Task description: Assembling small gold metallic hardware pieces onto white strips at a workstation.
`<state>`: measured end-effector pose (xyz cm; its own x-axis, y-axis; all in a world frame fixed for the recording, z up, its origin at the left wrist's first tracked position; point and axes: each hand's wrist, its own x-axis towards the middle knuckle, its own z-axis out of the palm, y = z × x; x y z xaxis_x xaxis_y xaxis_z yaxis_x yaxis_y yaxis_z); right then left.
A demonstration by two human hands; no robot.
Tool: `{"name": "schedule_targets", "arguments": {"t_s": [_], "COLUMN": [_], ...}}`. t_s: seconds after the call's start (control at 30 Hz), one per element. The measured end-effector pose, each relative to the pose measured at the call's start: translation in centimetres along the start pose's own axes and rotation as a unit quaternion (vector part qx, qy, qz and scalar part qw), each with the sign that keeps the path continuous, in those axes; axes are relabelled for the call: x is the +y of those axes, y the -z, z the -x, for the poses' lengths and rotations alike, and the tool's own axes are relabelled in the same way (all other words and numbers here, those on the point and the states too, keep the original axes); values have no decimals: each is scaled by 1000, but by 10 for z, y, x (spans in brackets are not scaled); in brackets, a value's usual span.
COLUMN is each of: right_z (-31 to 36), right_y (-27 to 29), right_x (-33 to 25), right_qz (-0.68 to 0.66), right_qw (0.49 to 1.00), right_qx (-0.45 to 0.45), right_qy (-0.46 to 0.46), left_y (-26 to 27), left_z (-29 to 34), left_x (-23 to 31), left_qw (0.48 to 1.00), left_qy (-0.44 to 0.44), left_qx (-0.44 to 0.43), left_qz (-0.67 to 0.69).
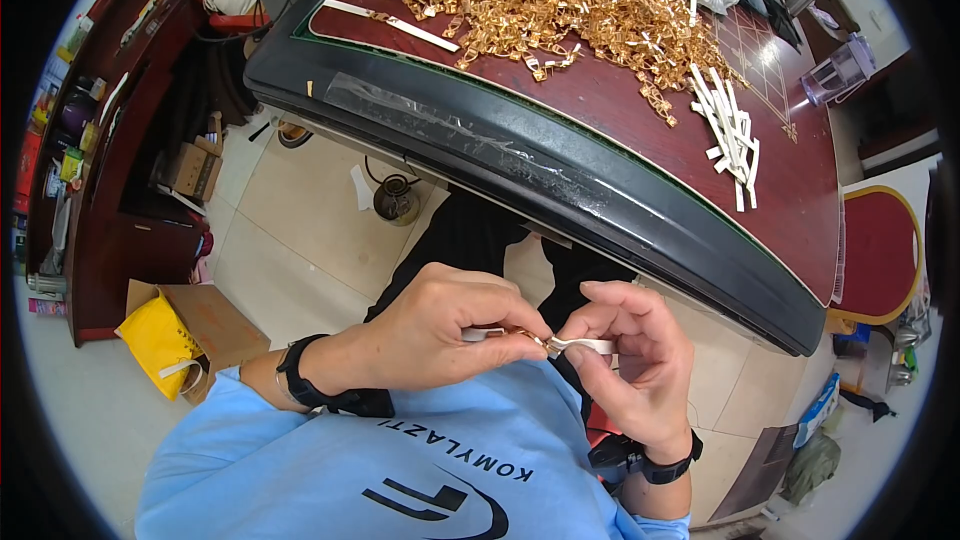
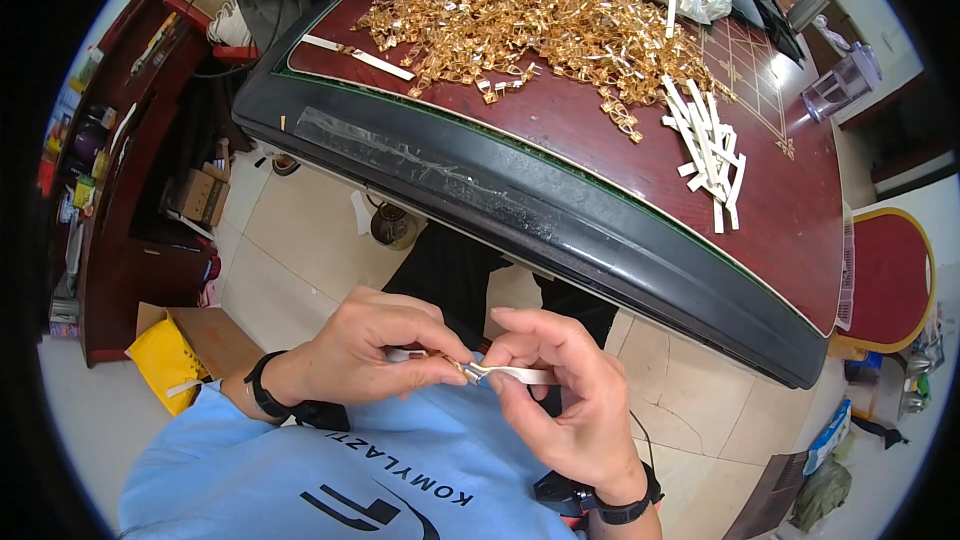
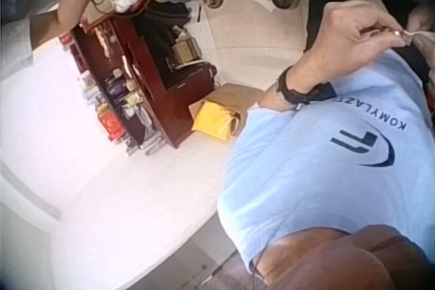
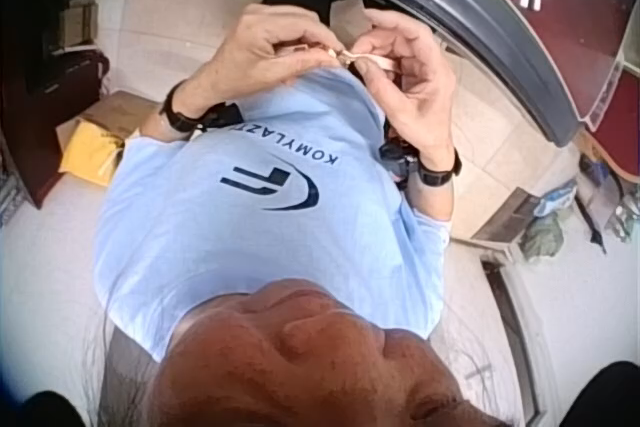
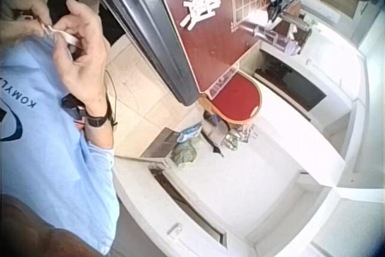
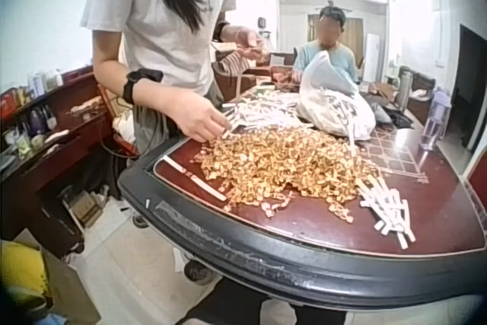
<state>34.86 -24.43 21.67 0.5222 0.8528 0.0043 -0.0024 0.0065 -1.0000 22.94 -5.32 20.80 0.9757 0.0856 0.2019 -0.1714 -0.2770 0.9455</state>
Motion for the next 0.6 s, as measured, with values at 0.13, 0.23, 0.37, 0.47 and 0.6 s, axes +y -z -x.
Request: {"name": "schedule_targets", "arguments": {"t_s": [0.13,0.23,0.37,0.47,0.6], "right_z": [0,-2,-4,-6,-7], "right_y": [3,5,9,12,12], "right_x": [-2,-1,3,9,11], "right_qz": [-65,-132,-202,-242,-286], "right_qw": [997,989,974,960,943], "right_qx": [-21,-41,-74,-102,-123], "right_qy": [-22,-45,-73,-93,-120], "left_y": [2,5,6,6,7], "left_z": [1,-1,-3,-3,-5], "left_x": [-2,-7,-15,-17,-19], "left_qw": [1000,997,983,973,972], "left_qy": [-16,-25,-1,6,-10], "left_qx": [-7,-37,-85,-101,-116], "left_qz": [26,68,162,206,206]}}
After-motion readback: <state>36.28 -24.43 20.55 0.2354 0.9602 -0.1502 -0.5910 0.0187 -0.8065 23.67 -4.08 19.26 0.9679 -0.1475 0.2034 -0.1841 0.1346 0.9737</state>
